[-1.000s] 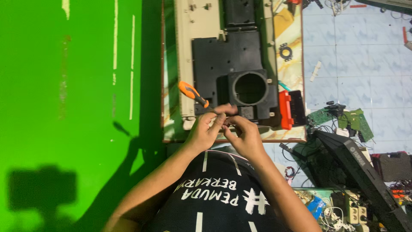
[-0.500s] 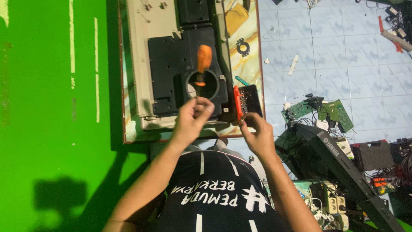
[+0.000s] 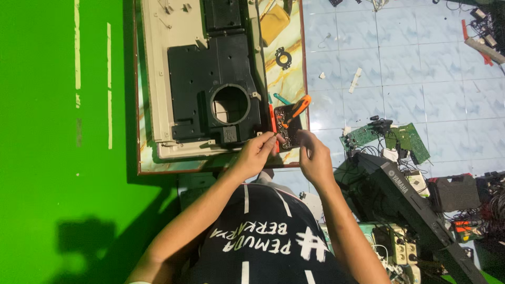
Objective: The person uses a screwdriver to remove several screws from internal black plastic panels of a keyboard, then lifts and removes one of the panels by hand.
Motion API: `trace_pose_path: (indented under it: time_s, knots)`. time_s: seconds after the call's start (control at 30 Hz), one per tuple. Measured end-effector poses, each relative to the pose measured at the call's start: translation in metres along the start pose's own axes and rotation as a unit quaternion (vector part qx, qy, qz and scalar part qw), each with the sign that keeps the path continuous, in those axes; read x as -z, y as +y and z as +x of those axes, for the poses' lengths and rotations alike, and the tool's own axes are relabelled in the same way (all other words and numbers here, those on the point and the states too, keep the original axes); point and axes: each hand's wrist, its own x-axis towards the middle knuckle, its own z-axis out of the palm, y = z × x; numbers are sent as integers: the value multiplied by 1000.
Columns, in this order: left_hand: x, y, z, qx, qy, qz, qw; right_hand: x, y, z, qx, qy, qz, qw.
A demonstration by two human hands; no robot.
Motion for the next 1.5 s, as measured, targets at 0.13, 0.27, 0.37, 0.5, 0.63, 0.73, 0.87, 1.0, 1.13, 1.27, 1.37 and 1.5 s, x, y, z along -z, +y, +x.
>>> trace_pose_path:
  time_s: [0.13,0.27,0.37,0.5,0.63,0.73,0.87,1.0,1.13,1.27,1.37,1.5]
  knots:
    - [1,3,-4,-126,11,28,992,-6,-9,-7,-83,-141,67,984]
    - [7,10,-10,-95,-14,1,995,-29,-20,-11,-24,-189,122,974]
    - [18,16,-18,-167,-9,41,985,-46,-27,-9,24,-157,105,982]
    - [48,23,-25,-167,7,39,985,-68,-47,3,89,-122,70,986]
    - [96,15,-34,-167,46,92,981,-93,-75,15,33,-156,-3,987]
    - [142,0,-43,-154,72,138,976,-121,-99,23,28,-140,53,988]
    - [205,-33,-57,-127,93,209,965,-164,-128,32,49,-117,34,991]
    - [248,-71,-57,-200,117,236,944,-210,-153,40,3,-140,53,989]
    - [277,-93,-52,-168,95,286,939,-248,-169,49,-32,-152,52,986]
    - [313,-98,-41,-82,56,422,901,-273,-166,59,35,-111,-15,993]
    - [331,-99,-49,-65,23,472,879,-291,-156,58,-24,-127,-12,992]
    - [338,-99,-47,-110,41,463,878,-314,-137,61,85,-116,-78,987]
